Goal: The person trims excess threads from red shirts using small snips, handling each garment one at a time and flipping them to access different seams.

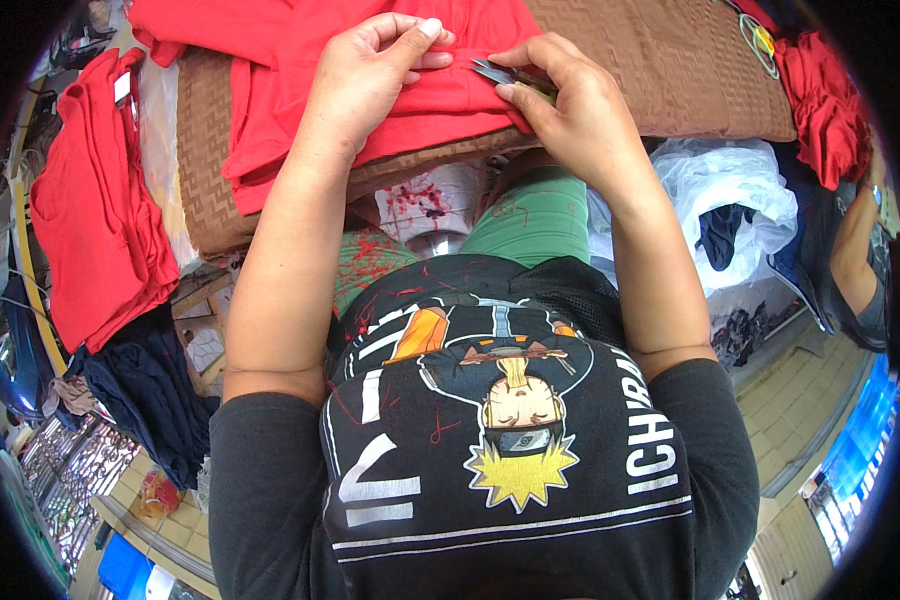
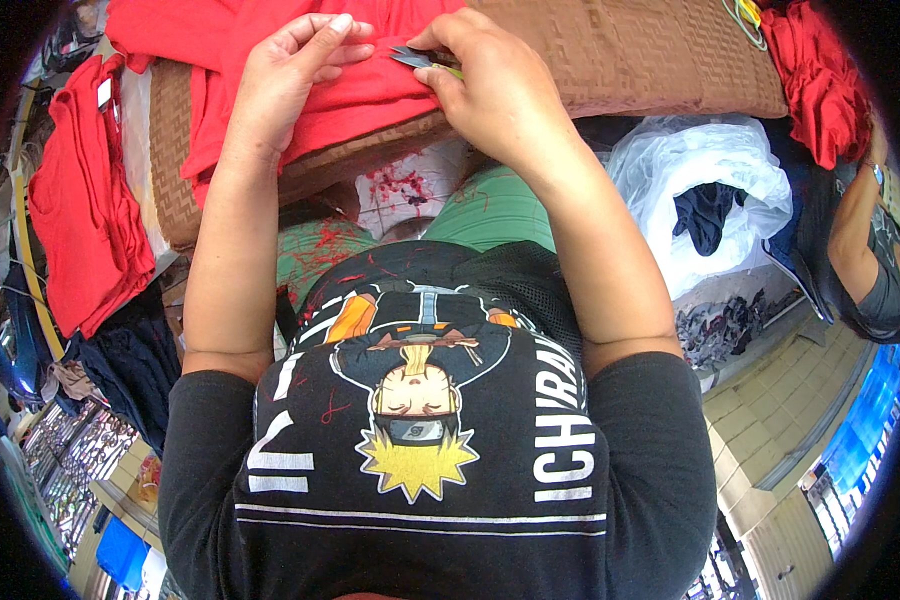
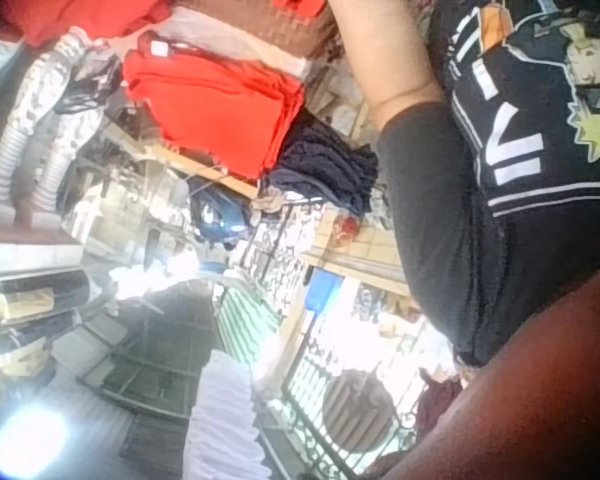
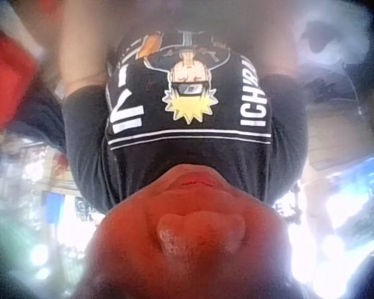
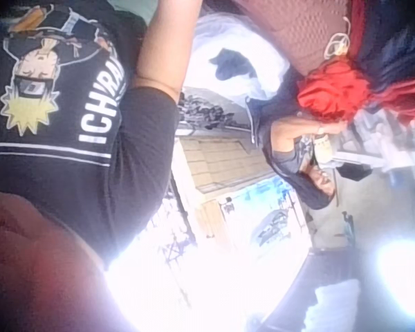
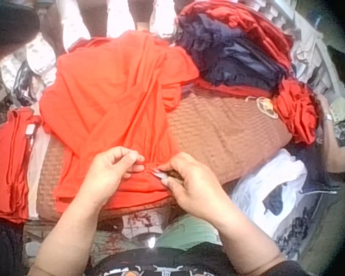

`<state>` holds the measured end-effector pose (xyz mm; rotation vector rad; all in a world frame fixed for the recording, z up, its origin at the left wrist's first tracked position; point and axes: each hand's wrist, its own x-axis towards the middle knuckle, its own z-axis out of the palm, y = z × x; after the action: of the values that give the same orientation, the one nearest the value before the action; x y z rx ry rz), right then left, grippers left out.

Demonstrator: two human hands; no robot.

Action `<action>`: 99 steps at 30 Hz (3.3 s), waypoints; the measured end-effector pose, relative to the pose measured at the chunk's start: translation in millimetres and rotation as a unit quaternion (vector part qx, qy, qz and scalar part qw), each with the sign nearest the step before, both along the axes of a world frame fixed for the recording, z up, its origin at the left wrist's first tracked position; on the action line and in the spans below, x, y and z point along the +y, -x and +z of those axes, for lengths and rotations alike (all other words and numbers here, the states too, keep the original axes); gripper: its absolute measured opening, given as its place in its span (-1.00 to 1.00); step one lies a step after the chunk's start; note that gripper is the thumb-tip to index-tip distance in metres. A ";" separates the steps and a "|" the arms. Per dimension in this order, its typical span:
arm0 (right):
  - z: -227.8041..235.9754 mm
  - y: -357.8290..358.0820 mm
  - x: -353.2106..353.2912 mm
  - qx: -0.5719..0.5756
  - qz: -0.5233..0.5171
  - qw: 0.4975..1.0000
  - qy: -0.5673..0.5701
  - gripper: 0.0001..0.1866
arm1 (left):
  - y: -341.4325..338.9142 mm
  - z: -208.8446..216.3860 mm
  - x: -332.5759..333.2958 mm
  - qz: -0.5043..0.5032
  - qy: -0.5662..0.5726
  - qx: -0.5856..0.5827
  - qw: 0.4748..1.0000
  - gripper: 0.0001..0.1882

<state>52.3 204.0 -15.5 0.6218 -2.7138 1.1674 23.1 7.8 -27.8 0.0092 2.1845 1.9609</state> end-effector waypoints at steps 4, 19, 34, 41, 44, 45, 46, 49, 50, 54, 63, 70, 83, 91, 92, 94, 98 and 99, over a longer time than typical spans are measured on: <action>-1.2 1.4 -9.0 -0.018 0.003 0.999 0.029 -0.79 | -0.9 0.5 -1.6 -0.029 0.021 0.012 0.999 -0.72; 13.2 10.4 0.6 0.046 -0.043 0.998 0.003 -0.66 | -29.0 52.7 -38.3 -0.053 0.024 0.230 0.971 -0.78; -24.7 47.1 2.3 -0.074 -0.031 0.997 -0.008 -0.76 | -72.8 -15.5 -2.6 -0.072 0.340 0.485 0.803 -0.80; -44.6 58.2 12.1 -0.100 0.001 0.993 0.063 -0.78 | -111.7 33.1 -40.9 -0.403 0.495 -0.008 0.770 -0.47; -39.7 54.5 5.9 -0.098 -0.005 0.994 0.044 -0.74 | -109.5 -9.1 -27.9 -0.320 0.411 -0.006 0.854 -0.46; -35.4 52.2 4.4 -0.103 -0.011 0.994 0.036 -0.73 | -108.9 -12.3 -21.4 -0.318 0.403 -0.011 0.858 -0.46; -32.2 49.5 3.7 -0.094 -0.004 0.995 0.043 -0.72 | -108.3 -13.5 -16.5 -0.315 0.396 -0.016 0.862 -0.46; -29.0 40.7 4.5 -0.070 0.009 0.997 0.042 -0.69 | -112.1 9.4 -9.7 -0.355 0.286 0.048 0.889 -0.69; -27.3 38.4 2.4 -0.061 0.012 0.998 0.031 -0.68 | -110.6 9.6 -9.5 -0.267 0.263 0.190 0.908 -0.74; -0.9 29.0 9.4 0.066 -0.011 0.992 0.105 -0.75 | -83.7 21.1 -16.7 0.057 0.415 0.405 0.812 -0.35; -2.8 39.2 199.2 0.199 -0.240 0.904 0.294 -0.85 | -90.1 -19.5 -76.2 0.146 0.481 0.413 0.760 -0.41; -20.1 19.5 196.6 0.122 -0.335 0.929 -0.094 -0.67 | -110.1 -31.4 -83.1 0.123 0.475 0.415 0.767 -0.53; 42.6 17.4 27.3 0.271 -0.036 0.959 0.079 -0.64 | -74.6 -14.4 -86.0 0.228 0.428 0.385 0.785 -0.56; 1.1 15.5 89.8 0.061 -0.013 0.984 -0.166 -0.73 | -101.6 16.8 -132.0 -0.032 0.469 0.382 0.796 -0.90; 8.3 12.1 87.2 0.017 -0.036 0.990 -0.133 -0.75 | -105.5 15.4 -137.9 -0.035 0.453 0.373 0.809 -0.92; 25.5 11.1 76.0 0.045 -0.022 0.994 -0.102 -0.76 | -110.2 19.5 -139.3 -0.018 0.427 0.355 0.831 -0.92; 36.1 17.7 29.6 0.047 0.058 0.996 -0.040 -0.81 | -87.7 21.0 -93.2 0.074 0.318 0.343 0.881 -0.83; 31.3 20.2 15.2 0.024 0.076 0.997 -0.024 -0.82 | -77.9 17.1 -82.0 0.056 0.331 0.355 0.873 -0.82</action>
<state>32.1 219.3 15.8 0.8663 -2.7004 1.1070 101.0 -74.3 -10.7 0.5933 3.2884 1.2353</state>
